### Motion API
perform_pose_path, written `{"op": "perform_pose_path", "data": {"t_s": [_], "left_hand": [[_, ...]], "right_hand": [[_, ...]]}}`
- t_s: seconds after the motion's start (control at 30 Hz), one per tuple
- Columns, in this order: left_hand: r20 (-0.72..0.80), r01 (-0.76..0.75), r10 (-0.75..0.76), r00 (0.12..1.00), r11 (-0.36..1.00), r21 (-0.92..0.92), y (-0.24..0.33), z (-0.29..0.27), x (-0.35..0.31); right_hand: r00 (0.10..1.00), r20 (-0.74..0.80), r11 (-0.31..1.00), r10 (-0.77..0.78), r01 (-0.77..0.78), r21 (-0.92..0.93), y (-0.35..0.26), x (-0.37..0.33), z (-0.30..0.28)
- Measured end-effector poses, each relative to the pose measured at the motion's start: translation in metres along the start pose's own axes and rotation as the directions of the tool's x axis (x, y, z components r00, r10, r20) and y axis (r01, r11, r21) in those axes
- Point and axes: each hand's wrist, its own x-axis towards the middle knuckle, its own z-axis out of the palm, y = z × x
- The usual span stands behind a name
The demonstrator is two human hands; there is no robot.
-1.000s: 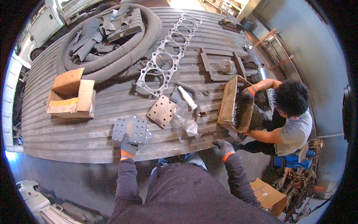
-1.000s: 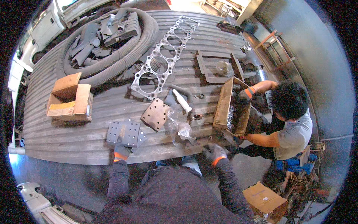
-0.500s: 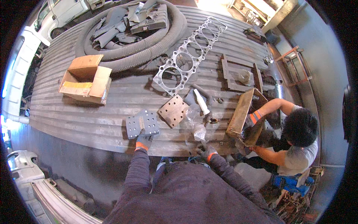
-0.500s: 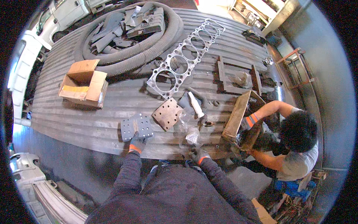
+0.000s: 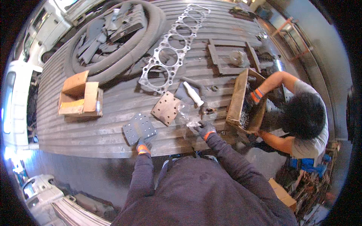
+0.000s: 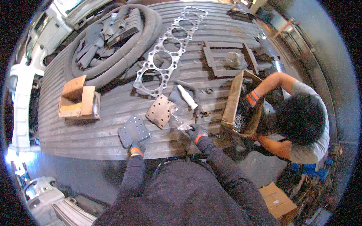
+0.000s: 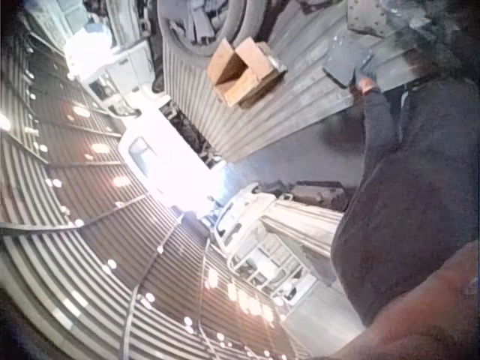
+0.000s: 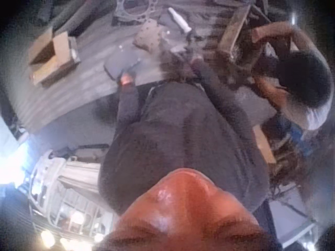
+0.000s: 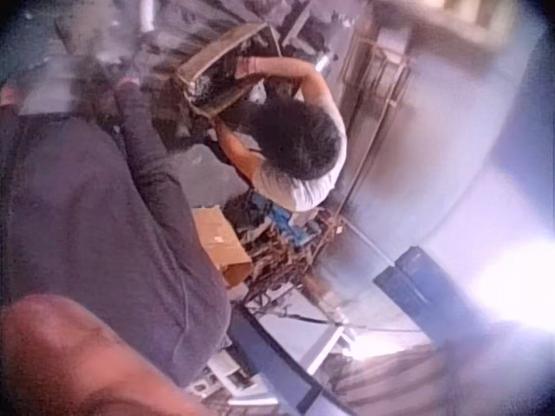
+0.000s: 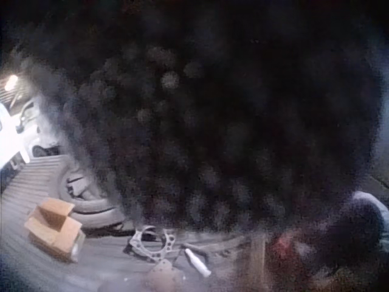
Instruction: The person assembles metal brake components by inserting small fasteners into pre-drilled holes on a perforated metal plate. They repeatedly pick fasteners from a cardboard box and place them into the plate while another person works nearby.
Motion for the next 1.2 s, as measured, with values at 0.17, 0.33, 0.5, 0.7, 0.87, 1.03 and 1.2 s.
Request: {"op": "perform_pose_path", "data": {"t_s": [0.17, 0.33, 0.5, 0.7, 0.87, 1.03, 1.2], "left_hand": [[0.012, 0.024, -0.029, 0.999, 0.951, 0.307, -0.004, 0.024, -0.028], [0.896, -0.750, 0.052, 0.441, 0.570, 0.336, -0.025, 0.112, -0.117], [0.504, 0.053, -0.389, 0.771, 0.828, 0.558, -0.050, 0.178, -0.168], [0.989, -0.871, 0.112, 0.102, 0.489, 0.035, -0.045, 0.203, -0.149], [0.982, -0.649, 0.009, 0.188, 0.752, 0.117, -0.039, 0.217, -0.174], [0.805, 0.375, -0.403, 0.436, 0.894, 0.245, -0.051, 0.210, -0.179], [0.797, 0.163, -0.302, 0.523, 0.953, 0.255, -0.060, 0.217, -0.171]], "right_hand": [[0.989, 0.144, 0.988, 0.032, -0.053, 0.144, -0.075, -0.005, -0.077], [0.994, 0.078, 0.942, -0.078, 0.048, 0.332, -0.091, -0.007, -0.090], [0.993, 0.044, 0.937, -0.107, 0.086, 0.339, -0.114, -0.014, -0.091], [0.875, -0.031, 0.870, -0.483, 0.483, 0.101, -0.205, -0.080, -0.148], [0.829, -0.250, 0.785, -0.501, 0.556, 0.273, -0.170, -0.064, -0.132], [0.968, -0.221, 0.842, -0.121, 0.218, 0.494, -0.157, -0.058, -0.132], [0.947, -0.263, 0.884, -0.184, 0.276, 0.376, -0.157, -0.059, -0.156]]}}
